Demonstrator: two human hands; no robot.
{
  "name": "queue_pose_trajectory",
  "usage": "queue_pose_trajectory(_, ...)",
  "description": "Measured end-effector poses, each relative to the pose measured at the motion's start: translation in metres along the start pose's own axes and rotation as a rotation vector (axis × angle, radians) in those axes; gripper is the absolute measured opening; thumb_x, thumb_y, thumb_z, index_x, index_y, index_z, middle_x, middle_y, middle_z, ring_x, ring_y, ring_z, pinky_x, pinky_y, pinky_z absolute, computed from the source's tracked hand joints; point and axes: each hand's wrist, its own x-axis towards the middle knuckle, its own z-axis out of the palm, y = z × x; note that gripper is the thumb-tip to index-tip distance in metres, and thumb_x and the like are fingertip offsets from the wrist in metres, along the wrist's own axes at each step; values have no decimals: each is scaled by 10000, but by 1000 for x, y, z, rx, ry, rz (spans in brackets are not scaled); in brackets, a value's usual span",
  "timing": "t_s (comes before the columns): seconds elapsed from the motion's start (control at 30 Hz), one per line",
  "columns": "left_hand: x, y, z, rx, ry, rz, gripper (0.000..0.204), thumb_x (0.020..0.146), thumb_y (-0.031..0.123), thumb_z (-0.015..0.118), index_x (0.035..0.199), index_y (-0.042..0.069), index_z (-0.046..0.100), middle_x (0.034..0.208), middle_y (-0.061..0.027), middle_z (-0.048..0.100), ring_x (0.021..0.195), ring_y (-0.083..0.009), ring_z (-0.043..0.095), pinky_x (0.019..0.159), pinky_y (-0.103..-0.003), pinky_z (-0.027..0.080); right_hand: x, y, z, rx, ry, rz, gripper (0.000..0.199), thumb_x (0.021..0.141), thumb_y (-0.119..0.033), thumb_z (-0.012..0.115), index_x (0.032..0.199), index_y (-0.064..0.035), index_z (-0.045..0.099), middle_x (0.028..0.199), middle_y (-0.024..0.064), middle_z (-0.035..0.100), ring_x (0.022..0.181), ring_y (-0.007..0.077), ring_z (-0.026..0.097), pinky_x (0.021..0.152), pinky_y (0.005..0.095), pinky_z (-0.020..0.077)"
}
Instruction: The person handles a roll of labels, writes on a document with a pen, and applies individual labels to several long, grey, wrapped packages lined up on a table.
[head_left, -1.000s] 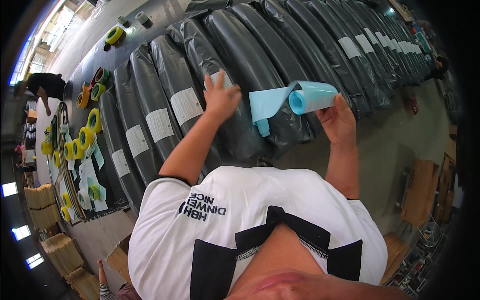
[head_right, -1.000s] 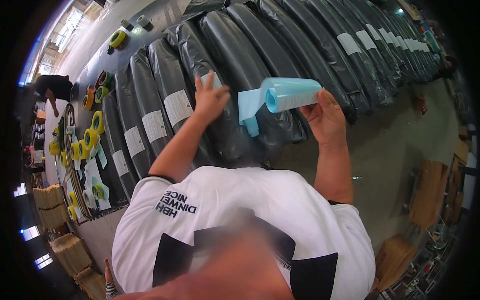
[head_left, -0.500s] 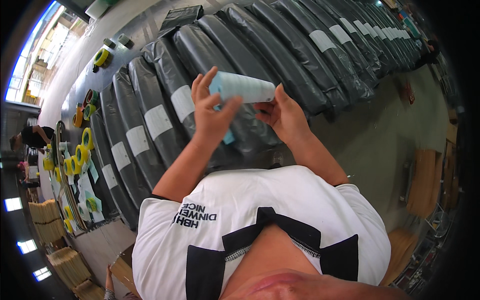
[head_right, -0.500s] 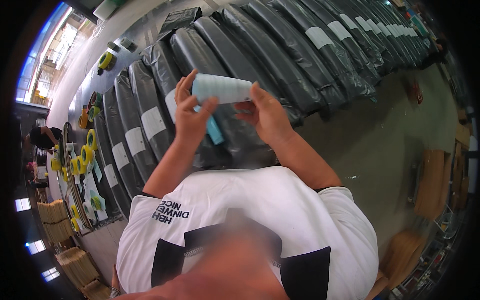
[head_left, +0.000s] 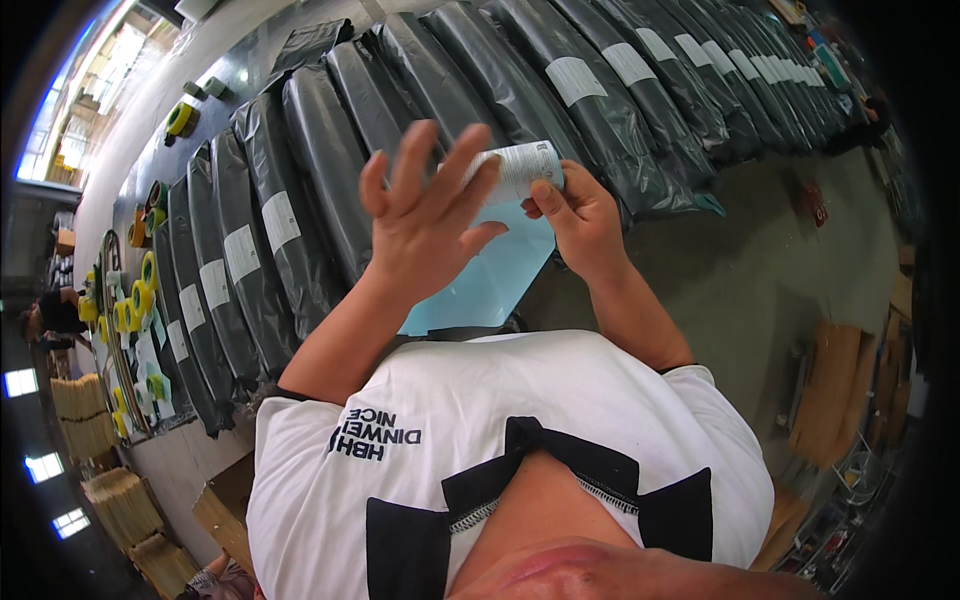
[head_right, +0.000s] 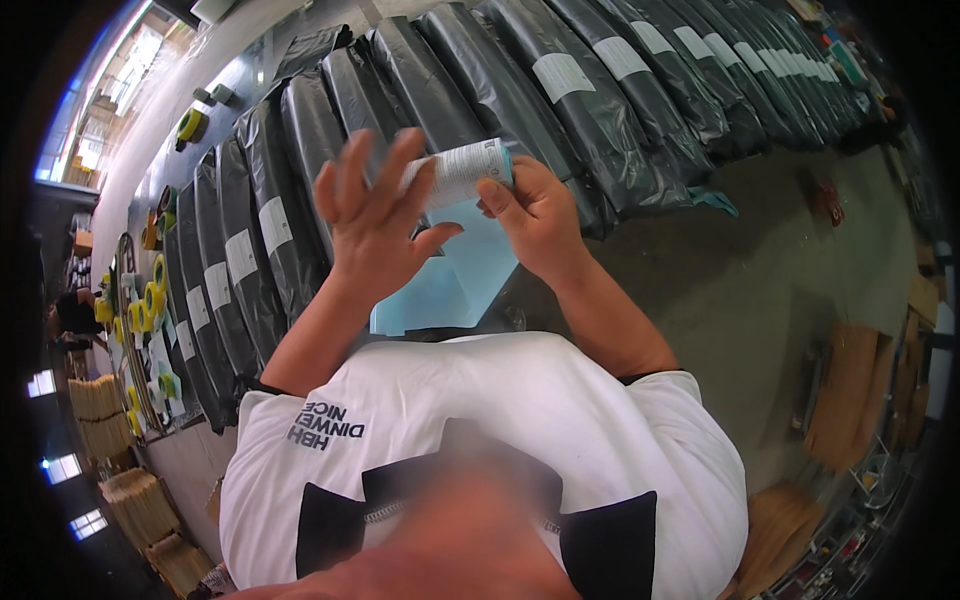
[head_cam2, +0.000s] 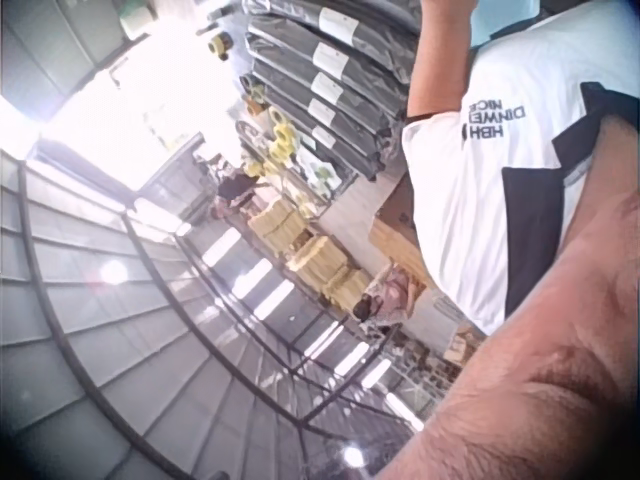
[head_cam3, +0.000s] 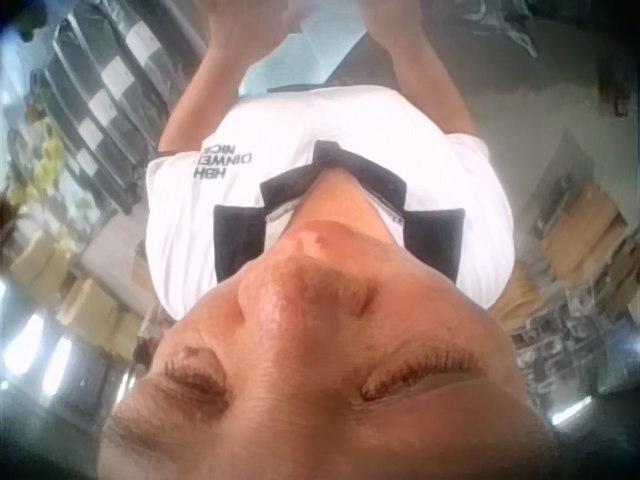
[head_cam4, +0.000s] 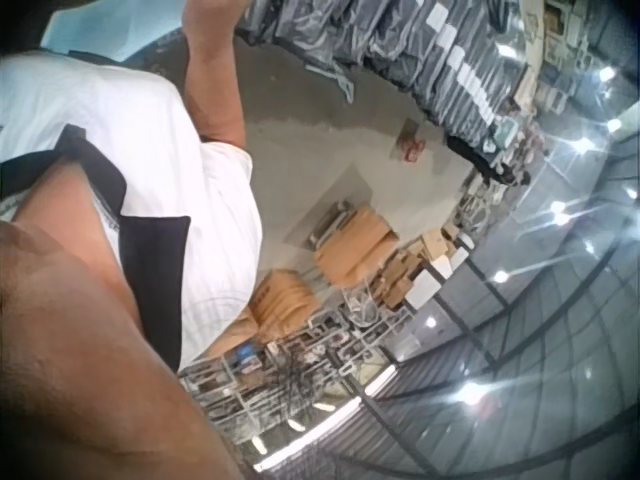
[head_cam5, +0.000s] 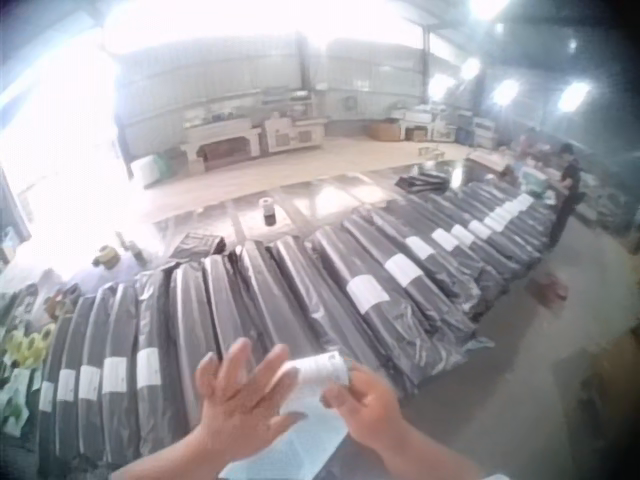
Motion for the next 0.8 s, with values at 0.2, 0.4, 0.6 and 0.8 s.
queue_pose_trajectory(0.2, -4, -7, 15, -130, -87, -46, 387, 738, 265, 762, 1079, 105, 675, 1145, -13, 671, 1248, -204, 509, 1115, -502, 74, 2, 2, -1, -124, -58, -47, 284, 943, -253, 607, 912, 27, 637, 899, 55, 576, 713, 101, 574, 640, 235, 490)
queue_pose_trajectory(0.4, -18, -23, 23, -338, -115, -175, 243, 817, 247, 718, 1012, 102, 706, 1062, -9, 703, 1189, -195, 553, 1105, -503, 100, 17, -10, 17, -226, -34, -67, 276, 896, -244, 668, 750, -14, 625, 684, 39, 501, 605, 139, 462, 533, 279, 377)
queue_pose_trajectory(0.6, -21, -64, 25, -709, -409, -501, 217, 923, 249, 610, 1040, 89, 699, 1011, -44, 699, 1037, -206, 625, 1072, -459, 283, 33, -7, 15, -240, -212, 134, 310, 898, -239, 674, 727, -7, 559, 701, 14, 472, 600, 83, 444, 524, 263, 377)
queue_pose_trajectory(0.8, -33, -214, 30, -1455, -168, -1431, 322, 906, 328, 640, 1062, 48, 661, 964, -67, 670, 863, -184, 638, 702, -352, 536, 44, -9, -17, -59, -329, 520, 213, 916, -201, 635, 805, -25, 585, 726, -1, 559, 635, 64, 509, 565, 228, 425)
